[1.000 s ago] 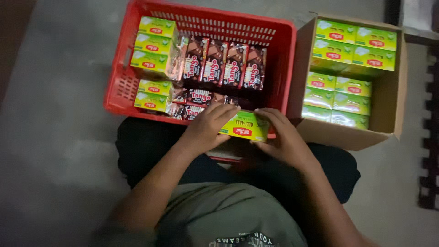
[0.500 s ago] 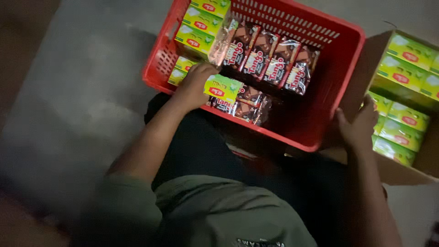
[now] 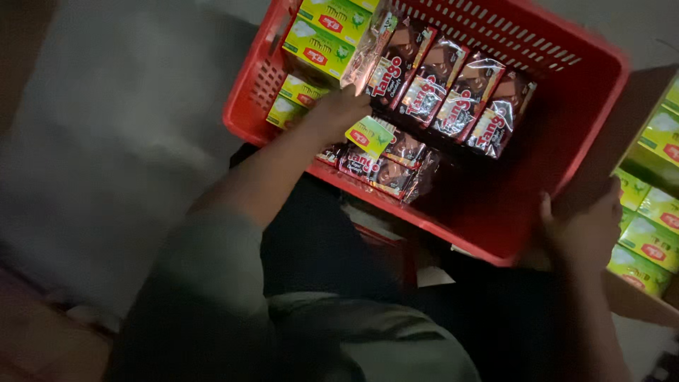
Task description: The person transfers small yellow boxes from a cardboard carton into a red plastic basket, arranging them in rows alongside pre-placed chocolate bars. The person continues this process until the basket is filled.
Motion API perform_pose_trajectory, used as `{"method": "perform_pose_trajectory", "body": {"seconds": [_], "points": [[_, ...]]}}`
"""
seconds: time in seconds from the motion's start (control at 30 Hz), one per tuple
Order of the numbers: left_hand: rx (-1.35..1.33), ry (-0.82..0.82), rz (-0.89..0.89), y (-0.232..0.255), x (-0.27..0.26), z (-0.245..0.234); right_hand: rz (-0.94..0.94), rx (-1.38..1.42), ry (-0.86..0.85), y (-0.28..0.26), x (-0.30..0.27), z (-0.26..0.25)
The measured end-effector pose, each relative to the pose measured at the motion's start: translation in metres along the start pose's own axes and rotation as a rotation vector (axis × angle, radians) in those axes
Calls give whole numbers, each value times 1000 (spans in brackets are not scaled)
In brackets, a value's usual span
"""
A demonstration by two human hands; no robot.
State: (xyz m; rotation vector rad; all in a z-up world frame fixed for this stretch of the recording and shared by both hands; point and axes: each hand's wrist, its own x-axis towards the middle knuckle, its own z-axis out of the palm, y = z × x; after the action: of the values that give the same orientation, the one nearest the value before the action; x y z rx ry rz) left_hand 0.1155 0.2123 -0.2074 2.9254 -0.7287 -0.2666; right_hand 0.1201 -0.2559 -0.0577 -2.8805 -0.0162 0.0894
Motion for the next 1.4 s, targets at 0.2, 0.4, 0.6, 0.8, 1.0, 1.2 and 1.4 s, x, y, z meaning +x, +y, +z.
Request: {"method": "perform_pose_trajectory", "body": {"seconds": [0.2, 0.4, 0.6, 0.8, 1.0, 1.2, 1.4], "points": [[212, -28, -203, 3, 22, 66, 64, -5, -48, -13, 3, -6], [357, -261, -229, 27, 30, 31, 75, -35, -56, -14, 4, -4], [-82, -720, -439, 102, 30, -24, 77, -19, -49, -12, 4, -3], [-238, -848, -570, 114, 31, -22, 115, -19, -60, -22, 2, -8], [-300, -855, -642, 105, 29, -26, 109, -34, -46, -12, 4, -1], [-358, -794, -674, 96, 32, -10, 90, -13, -18, -16, 0, -3], [-364, -725, -698, 91, 37, 22, 45, -4, -14, -8, 2, 0]]}}
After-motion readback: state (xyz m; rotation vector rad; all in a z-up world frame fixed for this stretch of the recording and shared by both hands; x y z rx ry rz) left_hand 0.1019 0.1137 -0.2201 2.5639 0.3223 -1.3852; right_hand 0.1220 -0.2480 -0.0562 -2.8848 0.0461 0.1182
